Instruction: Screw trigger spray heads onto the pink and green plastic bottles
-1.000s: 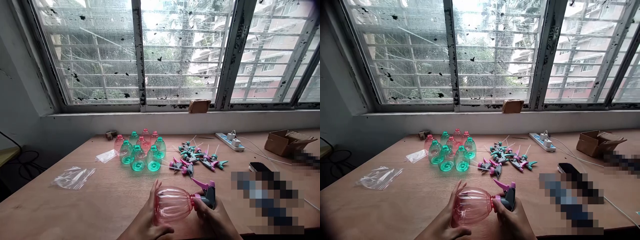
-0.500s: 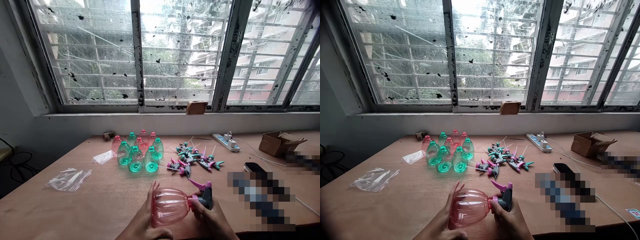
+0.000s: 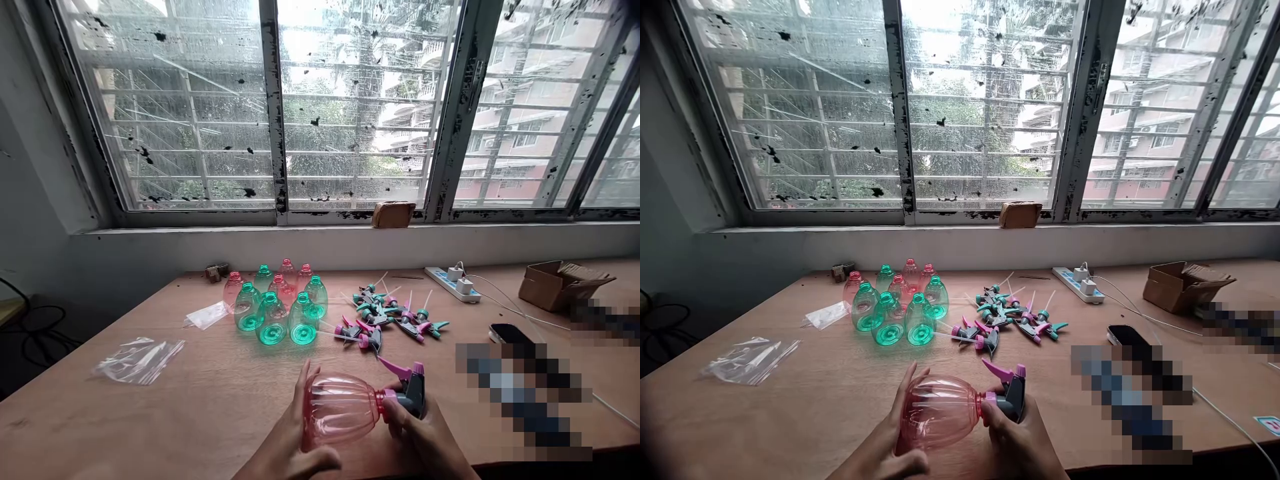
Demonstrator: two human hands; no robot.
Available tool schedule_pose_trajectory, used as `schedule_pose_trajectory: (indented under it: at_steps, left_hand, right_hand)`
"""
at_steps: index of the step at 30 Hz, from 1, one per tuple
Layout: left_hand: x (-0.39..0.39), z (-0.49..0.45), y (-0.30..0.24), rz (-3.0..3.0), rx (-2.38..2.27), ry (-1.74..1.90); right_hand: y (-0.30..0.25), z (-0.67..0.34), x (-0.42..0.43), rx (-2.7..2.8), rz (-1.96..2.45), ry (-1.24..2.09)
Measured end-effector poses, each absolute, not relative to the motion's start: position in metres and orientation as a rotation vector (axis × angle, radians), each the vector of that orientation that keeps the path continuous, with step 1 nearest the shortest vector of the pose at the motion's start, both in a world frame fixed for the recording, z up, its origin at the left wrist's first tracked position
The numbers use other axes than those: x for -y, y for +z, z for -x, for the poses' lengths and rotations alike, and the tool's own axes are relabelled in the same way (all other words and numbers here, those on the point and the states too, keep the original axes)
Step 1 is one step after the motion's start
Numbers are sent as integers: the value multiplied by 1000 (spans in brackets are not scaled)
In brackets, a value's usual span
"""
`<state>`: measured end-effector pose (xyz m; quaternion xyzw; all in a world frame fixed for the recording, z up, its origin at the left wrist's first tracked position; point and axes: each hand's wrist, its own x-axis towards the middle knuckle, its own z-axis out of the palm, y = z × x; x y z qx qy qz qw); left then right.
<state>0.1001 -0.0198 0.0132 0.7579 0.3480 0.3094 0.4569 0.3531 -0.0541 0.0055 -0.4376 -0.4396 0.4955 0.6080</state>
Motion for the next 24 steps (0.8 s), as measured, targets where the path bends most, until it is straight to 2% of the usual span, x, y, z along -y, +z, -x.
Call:
schedule_pose_trajectory:
  at_steps: [24]
  left_hand:
    - [27,-103,26,-1870,-912,709]
  right_hand:
    - [8,-352,55,978,999,1122]
